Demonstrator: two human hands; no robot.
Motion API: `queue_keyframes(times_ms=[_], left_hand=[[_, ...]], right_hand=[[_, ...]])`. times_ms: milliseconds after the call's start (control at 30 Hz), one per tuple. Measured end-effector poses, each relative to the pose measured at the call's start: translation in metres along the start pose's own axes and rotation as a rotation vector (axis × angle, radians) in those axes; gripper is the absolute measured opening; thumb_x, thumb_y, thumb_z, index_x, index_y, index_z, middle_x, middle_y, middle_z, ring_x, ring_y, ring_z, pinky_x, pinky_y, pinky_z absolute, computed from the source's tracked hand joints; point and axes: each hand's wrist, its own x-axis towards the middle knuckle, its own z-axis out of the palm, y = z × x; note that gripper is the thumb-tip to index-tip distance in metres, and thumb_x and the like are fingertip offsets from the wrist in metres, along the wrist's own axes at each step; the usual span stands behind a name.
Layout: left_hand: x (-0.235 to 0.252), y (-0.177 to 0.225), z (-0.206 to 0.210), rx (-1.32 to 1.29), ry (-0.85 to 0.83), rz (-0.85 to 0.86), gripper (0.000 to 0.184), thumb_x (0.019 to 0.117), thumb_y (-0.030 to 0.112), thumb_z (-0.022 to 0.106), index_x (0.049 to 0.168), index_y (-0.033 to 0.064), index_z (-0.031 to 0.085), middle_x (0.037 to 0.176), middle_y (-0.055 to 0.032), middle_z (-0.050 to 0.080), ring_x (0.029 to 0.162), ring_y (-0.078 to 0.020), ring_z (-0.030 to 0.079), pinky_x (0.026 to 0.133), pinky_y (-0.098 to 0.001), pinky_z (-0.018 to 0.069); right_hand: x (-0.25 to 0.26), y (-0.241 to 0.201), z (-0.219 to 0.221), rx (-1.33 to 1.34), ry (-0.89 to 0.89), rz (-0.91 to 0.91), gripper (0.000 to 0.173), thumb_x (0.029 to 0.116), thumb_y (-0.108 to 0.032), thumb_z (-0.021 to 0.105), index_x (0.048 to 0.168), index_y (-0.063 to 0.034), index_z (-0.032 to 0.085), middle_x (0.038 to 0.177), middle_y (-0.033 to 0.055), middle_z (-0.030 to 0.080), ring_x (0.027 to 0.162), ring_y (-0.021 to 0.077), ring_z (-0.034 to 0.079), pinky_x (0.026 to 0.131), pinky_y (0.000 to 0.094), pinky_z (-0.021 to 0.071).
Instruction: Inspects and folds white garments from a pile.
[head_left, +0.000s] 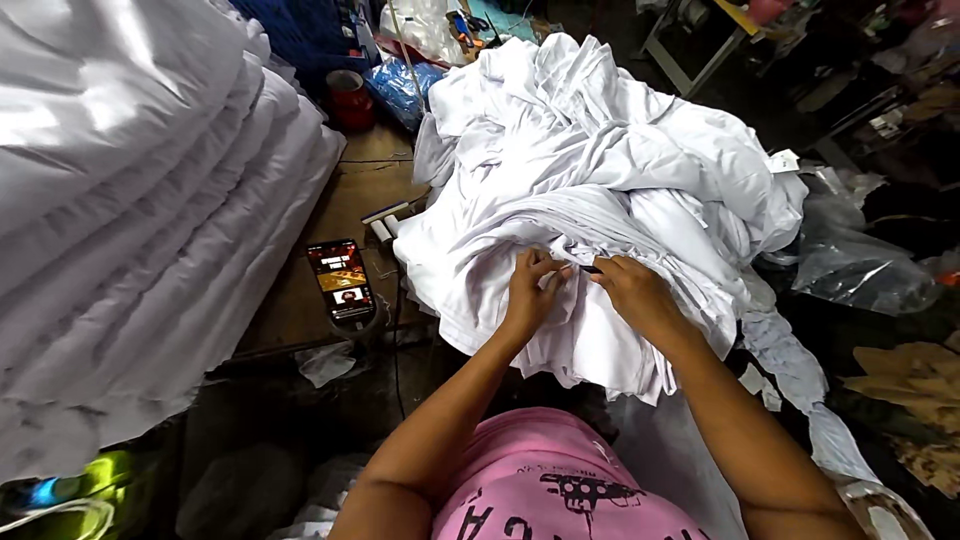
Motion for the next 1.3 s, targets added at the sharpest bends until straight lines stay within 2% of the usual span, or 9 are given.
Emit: queue_keyframes(times_ms=[167,367,567,800,900,1000,1067,1200,1300], left_hand=[[-0.011,-0.003,-0.008,-0.164,-0.014,-0.114,0.011,0.0949,0.011,0.069,0.093,0.0005,0.073,0.099,-0.007,0.058,0.092,-0.0111,0.056,0.082,-0.0263,0.0487],[-0.009,0.003,-0.009,-0.216,-0.077,-0.074,0.007,0.0939,0.005,0.067,0.093,-0.0001,0.072,0.103,-0.0078,0.057,0.097,-0.0109,0.056,0.086,-0.0263,0.0489],[-0.012,0.0,-0.005,-0.279,-0.088,-0.057,0.006,0.094,0.004,0.065,0.092,0.0009,0.07,0.106,-0.0059,0.056,0.101,-0.0093,0.055,0.091,-0.0256,0.0484],[-0.009,0.013,0.002,-0.219,-0.099,-0.01,0.006,0.0916,0.0,0.068,0.094,-0.0034,0.072,0.108,-0.0155,0.063,0.107,-0.0225,0.059,0.094,-0.0373,0.0499],[-0.015,0.016,-0.004,0.014,-0.07,-0.059,0.01,0.0917,0.008,0.072,0.09,-0.0005,0.076,0.111,-0.0187,0.065,0.109,-0.0322,0.059,0.095,-0.0467,0.0482],[-0.032,0.025,-0.011,0.104,-0.321,-0.214,0.024,0.0987,0.013,0.064,0.1,-0.0091,0.072,0.123,-0.0282,0.065,0.12,-0.0378,0.061,0.105,-0.0476,0.0476],[-0.047,0.039,-0.002,-0.001,-0.409,-0.125,0.024,0.0971,0.011,0.064,0.098,-0.0124,0.072,0.121,-0.0316,0.064,0.118,-0.0395,0.062,0.104,-0.0453,0.0476],[-0.069,0.061,0.018,-0.044,-0.552,0.071,0.022,0.0928,0.016,0.07,0.095,-0.0042,0.076,0.138,-0.0379,0.053,0.131,-0.0517,0.049,0.111,-0.0568,0.0401],[-0.083,0.078,0.019,-0.088,-0.784,0.17,0.017,0.0937,0.014,0.069,0.099,0.0006,0.077,0.144,-0.0323,0.052,0.138,-0.0485,0.046,0.115,-0.0573,0.0361]], right_hand=[[-0.001,-0.009,0.001,-0.091,-0.03,-0.003,0.02,0.094,-0.009,0.07,0.106,0.0069,0.07,0.089,0.0229,0.068,0.083,0.0413,0.07,0.072,0.0537,0.0576],[0.019,0.01,-0.024,-0.065,-0.066,-0.052,0.021,0.0973,-0.008,0.066,0.111,0.0086,0.068,0.095,0.0257,0.067,0.091,0.0438,0.069,0.079,0.0557,0.0573],[0.022,0.01,-0.02,-0.128,-0.133,-0.146,0.017,0.0915,-0.003,0.072,0.103,0.0085,0.069,0.108,0.0259,0.068,0.1,0.0429,0.069,0.079,0.0553,0.0583],[0.03,0.007,0.003,-0.138,-0.132,-0.052,0.012,0.0909,0.007,0.066,0.101,0.0131,0.068,0.11,0.0346,0.062,0.105,0.0534,0.062,0.083,0.0645,0.0532],[0.033,0.013,0.002,-0.117,-0.152,-0.071,0.011,0.0926,0.005,0.067,0.1,0.0125,0.069,0.108,0.0347,0.062,0.104,0.0537,0.062,0.082,0.0659,0.0528],[0.036,0.015,-0.016,-0.055,-0.193,-0.057,0.016,0.0961,-0.001,0.067,0.107,0.0107,0.069,0.109,0.0315,0.065,0.105,0.0503,0.065,0.087,0.065,0.0525],[0.037,0.012,-0.032,0.047,-0.144,-0.089,0.021,0.0981,-0.004,0.065,0.113,0.0105,0.068,0.108,0.0291,0.068,0.098,0.046,0.069,0.085,0.0623,0.0544],[0.021,0.003,-0.039,0.373,-0.327,-0.202,0.027,0.0943,-0.021,0.068,0.107,0.0017,0.073,0.102,0.0152,0.073,0.085,0.0215,0.069,0.077,0.0397,0.0595],[0.001,0.016,-0.032,0.222,-0.61,-0.161,0.041,0.0974,-0.04,0.065,0.106,-0.0003,0.074,0.1,0.0183,0.074,0.091,0.0341,0.071,0.08,0.0567,0.0542]])
